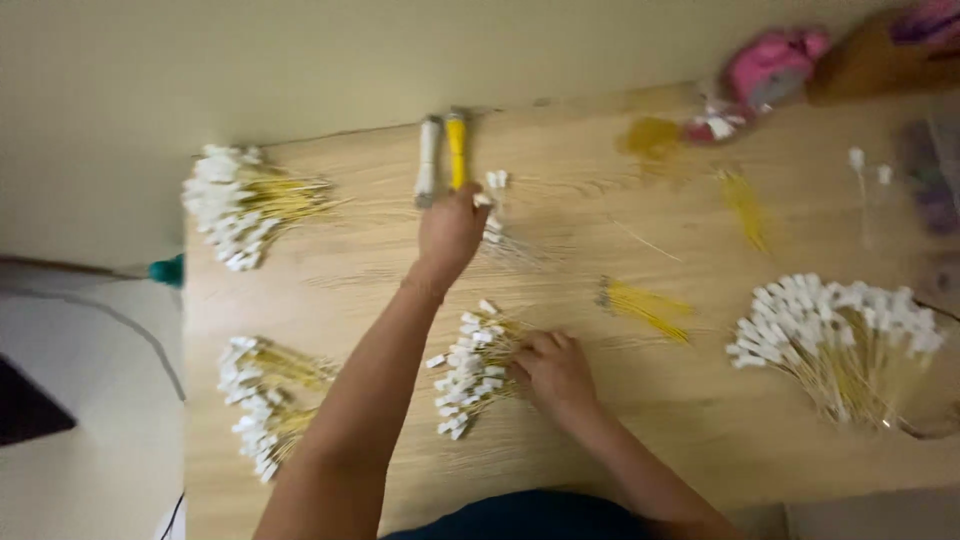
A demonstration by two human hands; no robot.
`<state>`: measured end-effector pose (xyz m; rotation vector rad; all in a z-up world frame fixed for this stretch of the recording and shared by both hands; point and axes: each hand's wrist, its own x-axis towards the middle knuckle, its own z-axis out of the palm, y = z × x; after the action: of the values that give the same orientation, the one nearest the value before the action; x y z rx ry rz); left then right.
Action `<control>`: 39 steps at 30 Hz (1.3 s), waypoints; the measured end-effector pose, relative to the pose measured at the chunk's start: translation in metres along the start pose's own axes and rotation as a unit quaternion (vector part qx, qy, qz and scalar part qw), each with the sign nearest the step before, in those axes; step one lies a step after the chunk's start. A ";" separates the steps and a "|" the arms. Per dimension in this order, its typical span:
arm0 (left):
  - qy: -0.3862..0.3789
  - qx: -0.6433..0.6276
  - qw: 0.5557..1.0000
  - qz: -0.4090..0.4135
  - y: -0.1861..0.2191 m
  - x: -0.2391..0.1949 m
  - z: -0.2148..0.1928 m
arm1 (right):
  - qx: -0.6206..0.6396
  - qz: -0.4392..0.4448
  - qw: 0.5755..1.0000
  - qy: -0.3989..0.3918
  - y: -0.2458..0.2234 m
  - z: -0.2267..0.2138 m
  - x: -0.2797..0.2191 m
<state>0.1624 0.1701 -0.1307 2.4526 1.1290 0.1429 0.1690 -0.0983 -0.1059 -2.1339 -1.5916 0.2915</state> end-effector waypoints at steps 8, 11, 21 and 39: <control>-0.054 0.145 0.987 -0.051 0.044 0.084 0.062 | -0.100 0.154 0.983 0.000 0.163 -0.020 -0.010; -0.038 0.148 0.986 -0.066 0.015 0.106 0.106 | -0.142 0.152 0.978 -0.014 0.181 -0.022 -0.003; -0.088 0.112 0.983 -0.115 0.003 0.104 0.085 | -0.082 0.250 0.946 -0.188 0.186 -0.022 0.022; 0.055 -0.367 0.920 -0.125 -0.012 -0.056 -0.039 | -0.035 0.338 0.930 -0.142 0.178 -0.053 0.004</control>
<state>0.1062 0.1484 -0.0958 1.6402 1.1537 0.5273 0.3444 -0.1475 -0.1447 -2.7388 -0.9380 0.8012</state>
